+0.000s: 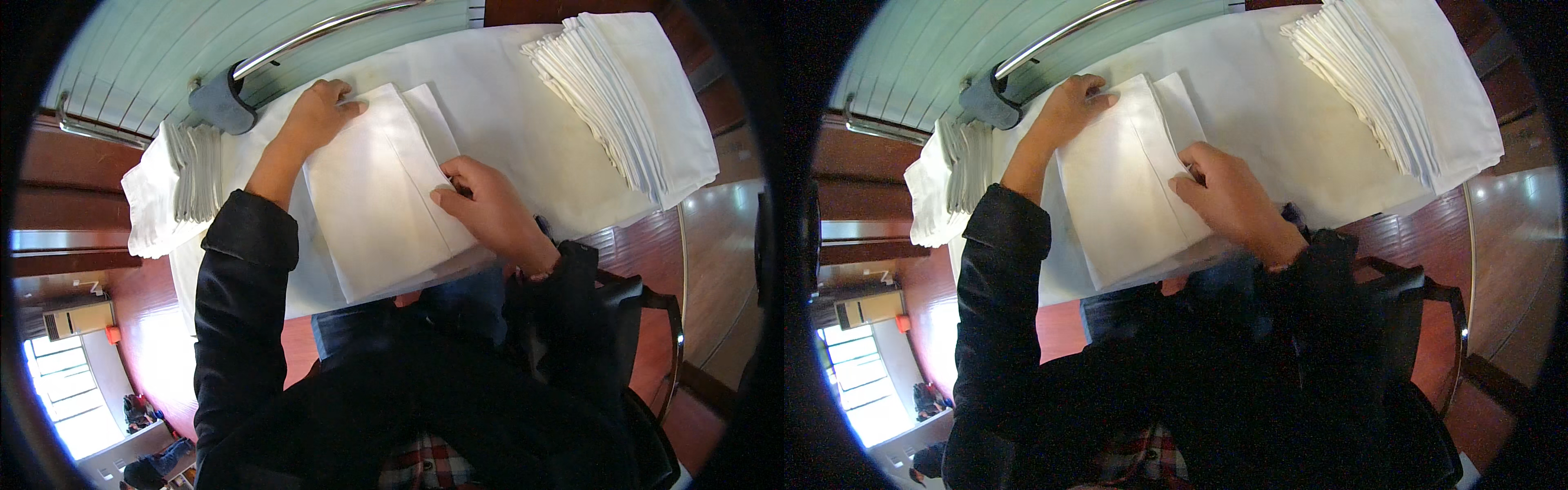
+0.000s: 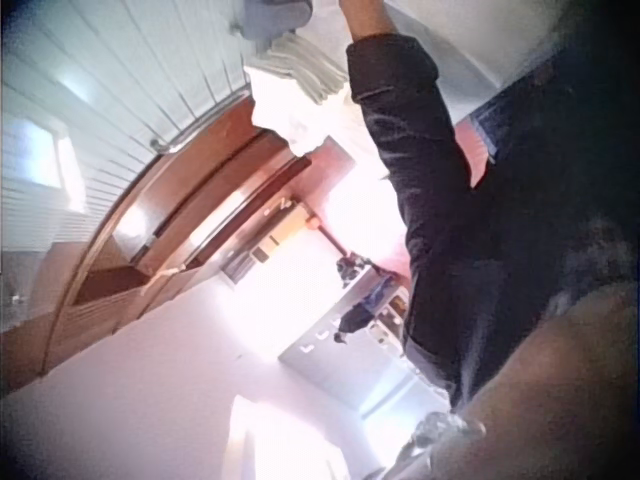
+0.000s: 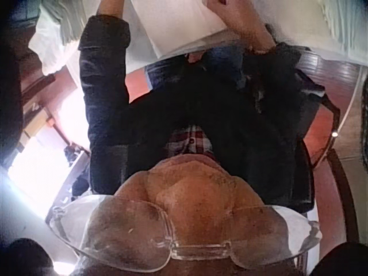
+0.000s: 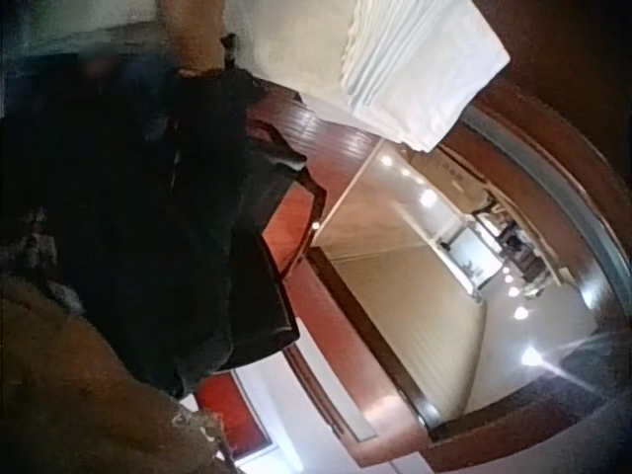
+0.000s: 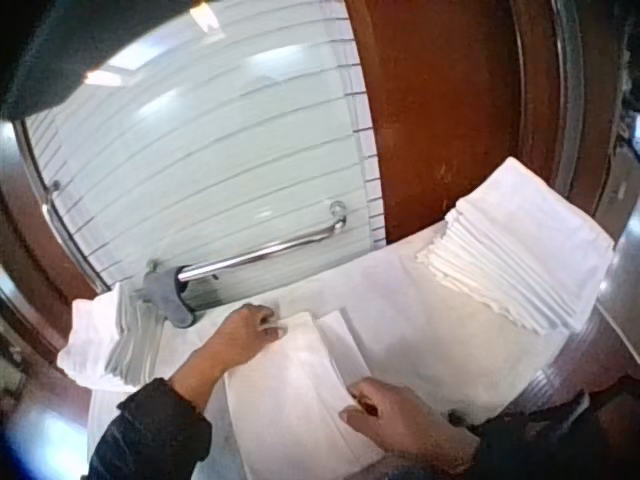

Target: The person folds multiple white cloth items on a table. They smooth each item, fold it in half, then fold it again into a smaller rectangle, and place the finished item on a growing stack to the left.

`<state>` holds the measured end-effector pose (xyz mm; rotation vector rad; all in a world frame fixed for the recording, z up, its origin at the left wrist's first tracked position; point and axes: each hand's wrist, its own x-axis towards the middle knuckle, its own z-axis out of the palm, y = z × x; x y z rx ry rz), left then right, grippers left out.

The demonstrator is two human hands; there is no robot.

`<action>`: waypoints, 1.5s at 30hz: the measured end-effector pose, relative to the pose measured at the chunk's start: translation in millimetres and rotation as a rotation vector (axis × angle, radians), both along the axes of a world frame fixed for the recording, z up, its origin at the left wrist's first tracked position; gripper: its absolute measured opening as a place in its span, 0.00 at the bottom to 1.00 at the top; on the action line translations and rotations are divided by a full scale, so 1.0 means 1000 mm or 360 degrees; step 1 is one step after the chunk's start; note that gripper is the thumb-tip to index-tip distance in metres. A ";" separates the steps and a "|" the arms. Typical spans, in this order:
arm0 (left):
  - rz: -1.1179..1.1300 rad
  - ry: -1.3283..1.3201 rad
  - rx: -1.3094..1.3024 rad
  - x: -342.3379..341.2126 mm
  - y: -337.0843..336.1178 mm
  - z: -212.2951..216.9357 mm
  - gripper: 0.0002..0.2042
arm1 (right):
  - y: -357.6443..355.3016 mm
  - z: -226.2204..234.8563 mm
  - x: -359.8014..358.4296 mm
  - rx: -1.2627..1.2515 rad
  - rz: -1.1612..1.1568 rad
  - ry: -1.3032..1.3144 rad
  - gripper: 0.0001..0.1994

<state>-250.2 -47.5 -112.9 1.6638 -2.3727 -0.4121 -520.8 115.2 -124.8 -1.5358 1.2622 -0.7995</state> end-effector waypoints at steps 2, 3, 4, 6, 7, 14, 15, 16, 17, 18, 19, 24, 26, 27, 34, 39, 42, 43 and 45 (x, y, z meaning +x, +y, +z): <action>-0.0004 0.0120 -0.0008 -0.004 -0.004 -0.002 0.25 | 0.010 0.003 -0.007 -0.0036 -0.0036 -0.0169 0.18; 0.0003 0.0175 -0.0014 -0.007 -0.005 -0.004 0.23 | 0.015 0.003 -0.009 0.0056 -0.0082 -0.0143 0.18; -0.0071 0.0223 -0.0013 -0.010 -0.005 -0.005 0.22 | 0.019 0.002 -0.012 0.0087 -0.0106 -0.0160 0.18; -0.0207 0.0332 -0.0017 -0.017 -0.005 -0.006 0.21 | 0.024 -0.003 -0.015 0.0152 -0.0108 -0.0162 0.17; -0.0233 0.0303 -0.0041 -0.020 -0.006 -0.006 0.20 | 0.026 -0.006 -0.016 0.0191 -0.0090 -0.0149 0.17; -0.0336 0.0329 -0.0145 -0.040 -0.001 -0.011 0.13 | 0.027 -0.014 -0.019 0.0177 -0.0057 -0.0071 0.17; -0.0353 0.0350 -0.0165 -0.041 -0.001 -0.011 0.12 | 0.027 -0.014 -0.019 0.0181 -0.0083 -0.0096 0.17; -0.0313 0.0372 -0.0132 -0.042 0.000 -0.012 0.11 | 0.027 -0.014 -0.018 0.0184 -0.0110 -0.0119 0.17; -0.0271 0.0397 -0.0093 -0.042 -0.001 -0.012 0.11 | 0.028 -0.014 -0.018 0.0206 -0.0131 -0.0146 0.17; -0.0229 0.0422 -0.0053 -0.043 -0.001 -0.013 0.10 | 0.028 -0.013 -0.018 0.0181 -0.0160 -0.0144 0.17; -0.0203 0.0414 -0.0074 -0.043 -0.002 -0.014 0.09 | 0.029 -0.013 -0.019 0.0174 -0.0181 -0.0146 0.17; -0.0146 0.0357 -0.0143 -0.045 -0.001 -0.021 0.09 | 0.030 -0.012 -0.018 0.0090 -0.0206 0.0021 0.16; -0.0182 0.0333 -0.0188 -0.044 0.001 -0.023 0.11 | 0.031 -0.012 -0.016 0.0086 -0.0207 0.0138 0.16; -0.0190 0.0321 -0.0214 -0.043 0.002 -0.023 0.12 | 0.032 -0.011 -0.014 0.0067 -0.0217 0.0176 0.17; -0.0250 0.0106 -0.0339 -0.014 0.006 -0.014 0.21 | 0.057 0.000 -0.026 -0.0290 -0.0351 0.0636 0.18; -0.0283 0.0227 0.0030 0.019 -0.003 -0.002 0.24 | 0.090 0.012 -0.030 -0.0291 -0.0485 0.0649 0.17; -0.0298 0.0212 0.0188 0.026 -0.009 0.000 0.23 | 0.103 0.011 -0.018 -0.0571 -0.0316 0.0606 0.17; -0.0278 0.0232 0.0194 0.025 -0.010 -0.001 0.23 | 0.108 0.009 -0.011 -0.0501 -0.0256 0.0548 0.17; -0.0236 0.0273 0.0210 0.023 -0.010 -0.004 0.23 | 0.114 0.008 -0.006 -0.0389 -0.0246 0.0521 0.17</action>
